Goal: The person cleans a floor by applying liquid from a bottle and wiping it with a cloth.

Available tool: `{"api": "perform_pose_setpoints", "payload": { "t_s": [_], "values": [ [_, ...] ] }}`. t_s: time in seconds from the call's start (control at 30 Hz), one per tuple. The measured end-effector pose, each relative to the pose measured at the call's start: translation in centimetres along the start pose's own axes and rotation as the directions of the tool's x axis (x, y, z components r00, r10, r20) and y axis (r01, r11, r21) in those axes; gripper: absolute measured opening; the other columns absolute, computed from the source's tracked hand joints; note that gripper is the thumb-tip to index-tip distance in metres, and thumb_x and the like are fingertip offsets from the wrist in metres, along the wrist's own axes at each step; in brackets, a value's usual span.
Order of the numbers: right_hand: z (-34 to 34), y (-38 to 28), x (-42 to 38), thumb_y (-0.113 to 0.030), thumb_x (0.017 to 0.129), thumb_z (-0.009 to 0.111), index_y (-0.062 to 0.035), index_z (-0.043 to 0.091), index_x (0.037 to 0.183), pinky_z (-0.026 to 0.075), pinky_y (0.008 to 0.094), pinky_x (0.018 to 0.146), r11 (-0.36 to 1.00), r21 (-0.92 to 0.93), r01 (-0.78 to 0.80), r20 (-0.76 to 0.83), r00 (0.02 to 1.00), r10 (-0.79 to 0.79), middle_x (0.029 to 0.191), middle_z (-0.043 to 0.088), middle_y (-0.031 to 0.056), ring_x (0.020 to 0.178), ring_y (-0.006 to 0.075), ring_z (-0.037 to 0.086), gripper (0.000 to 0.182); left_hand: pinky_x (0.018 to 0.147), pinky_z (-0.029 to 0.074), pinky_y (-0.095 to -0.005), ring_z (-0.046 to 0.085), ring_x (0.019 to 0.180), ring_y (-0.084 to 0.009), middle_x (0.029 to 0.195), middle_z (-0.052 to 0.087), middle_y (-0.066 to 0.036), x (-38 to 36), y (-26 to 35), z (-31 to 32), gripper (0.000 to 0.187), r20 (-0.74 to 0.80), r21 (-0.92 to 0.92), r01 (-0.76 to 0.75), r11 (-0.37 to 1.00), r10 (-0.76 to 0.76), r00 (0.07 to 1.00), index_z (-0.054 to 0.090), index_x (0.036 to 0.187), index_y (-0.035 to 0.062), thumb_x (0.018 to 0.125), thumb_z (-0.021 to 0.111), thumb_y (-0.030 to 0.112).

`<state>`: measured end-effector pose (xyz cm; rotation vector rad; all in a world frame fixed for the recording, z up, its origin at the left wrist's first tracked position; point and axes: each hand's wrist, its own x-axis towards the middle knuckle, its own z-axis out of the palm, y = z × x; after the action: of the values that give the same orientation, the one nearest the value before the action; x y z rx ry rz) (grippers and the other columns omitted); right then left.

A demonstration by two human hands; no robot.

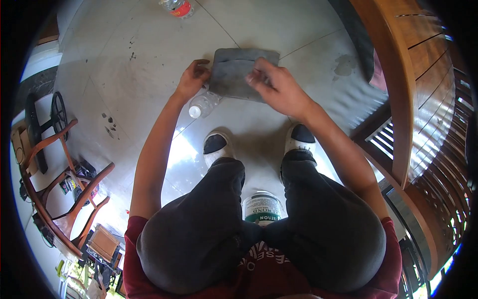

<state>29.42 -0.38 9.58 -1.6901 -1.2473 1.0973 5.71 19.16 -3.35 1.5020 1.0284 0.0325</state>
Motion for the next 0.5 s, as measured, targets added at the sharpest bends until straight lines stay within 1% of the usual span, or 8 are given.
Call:
{"api": "perform_pose_setpoints", "payload": {
  "t_s": [0.07, 0.17, 0.27, 0.37, 0.47, 0.5],
  "values": [
    [-0.9, 1.0, -0.6, -0.013, 0.095, 0.073, -0.0027, 0.056, 0.108, 0.054, 0.0374, 0.081, 0.975, -0.105, -0.197, 0.083, 0.975, 0.206, 0.096, 0.070, 0.0143, 0.090, 0.0305, 0.068, 0.024, 0.076, 0.057, -0.0309, 0.069, 0.092, -0.0150, 0.105, 0.074, -0.009, 0.0, 0.1, -0.3, 0.041, -0.041, -0.019, 0.034, 0.999, -0.034, 0.999, 0.061, 0.139, 0.0053, 0.102, 0.072, 0.019],
    [1.1, 6.4, -2.7, -0.022, 0.094, 0.074, -0.0034, 0.059, 0.116, 0.057, 0.0447, 0.083, 0.984, -0.172, -0.041, 0.049, 0.998, 0.050, 0.107, 0.073, 0.0195, 0.095, 0.0397, 0.070, 0.033, 0.076, 0.058, -0.0318, 0.070, 0.090, -0.0157, 0.107, 0.075, -0.010, 0.5, -0.5, -0.9, 0.037, 0.019, -0.072, 0.065, 0.995, -0.064, 0.998, 0.067, 0.133, 0.0034, 0.103, 0.072, 0.025],
    [4.1, 10.0, -3.7, -0.025, 0.092, 0.075, -0.0082, 0.061, 0.130, 0.052, 0.0463, 0.102, 0.895, -0.409, 0.178, 0.097, 0.984, -0.152, 0.139, 0.064, 0.0169, 0.124, 0.0353, 0.063, 0.044, 0.078, 0.059, -0.0333, 0.071, 0.087, -0.0182, 0.102, 0.077, -0.011, 0.9, -1.2, -0.6, 0.041, -0.009, 0.156, -0.051, 0.986, 0.054, 0.999, 0.070, 0.128, 0.0019, 0.100, 0.075, 0.031],
    [6.6, 11.3, -3.4, -0.026, 0.092, 0.075, -0.0133, 0.058, 0.144, 0.042, 0.0492, 0.116, 0.679, -0.649, 0.343, 0.201, 0.938, -0.282, 0.162, 0.046, 0.0103, 0.146, 0.0281, 0.045, 0.056, 0.079, 0.058, -0.0368, 0.072, 0.086, -0.0216, 0.096, 0.077, -0.012, 0.9, -1.1, 0.2, 0.047, -0.025, 0.413, -0.091, 0.906, 0.112, 0.993, 0.073, 0.123, 0.0003, 0.095, 0.079, 0.038],
    [7.3, 12.8, -3.3, -0.024, 0.094, 0.071, -0.0138, 0.054, 0.151, 0.039, 0.0507, 0.118, 0.611, -0.711, 0.348, 0.207, 0.934, -0.291, 0.168, 0.039, 0.0065, 0.153, 0.0226, 0.038, 0.060, 0.081, 0.056, -0.0387, 0.072, 0.083, -0.0276, 0.090, 0.077, -0.014, 0.5, 1.7, 0.6, 0.052, 0.069, 0.617, 0.026, 0.786, -0.087, 0.994, 0.075, 0.108, -0.0035, 0.086, 0.084, 0.043],
    [7.0, 13.0, -3.2, -0.023, 0.094, 0.069, -0.0135, 0.057, 0.148, 0.039, 0.0502, 0.117, 0.557, -0.748, 0.362, 0.240, 0.929, -0.281, 0.166, 0.042, 0.0066, 0.151, 0.0225, 0.040, 0.057, 0.082, 0.056, -0.0386, 0.071, 0.085, -0.0259, 0.092, 0.077, -0.013, 0.4, 2.2, 0.7, 0.051, 0.076, 0.621, 0.026, 0.784, -0.094, 0.993, 0.075, 0.108, -0.0035, 0.087, 0.084, 0.042]
  ]
}}
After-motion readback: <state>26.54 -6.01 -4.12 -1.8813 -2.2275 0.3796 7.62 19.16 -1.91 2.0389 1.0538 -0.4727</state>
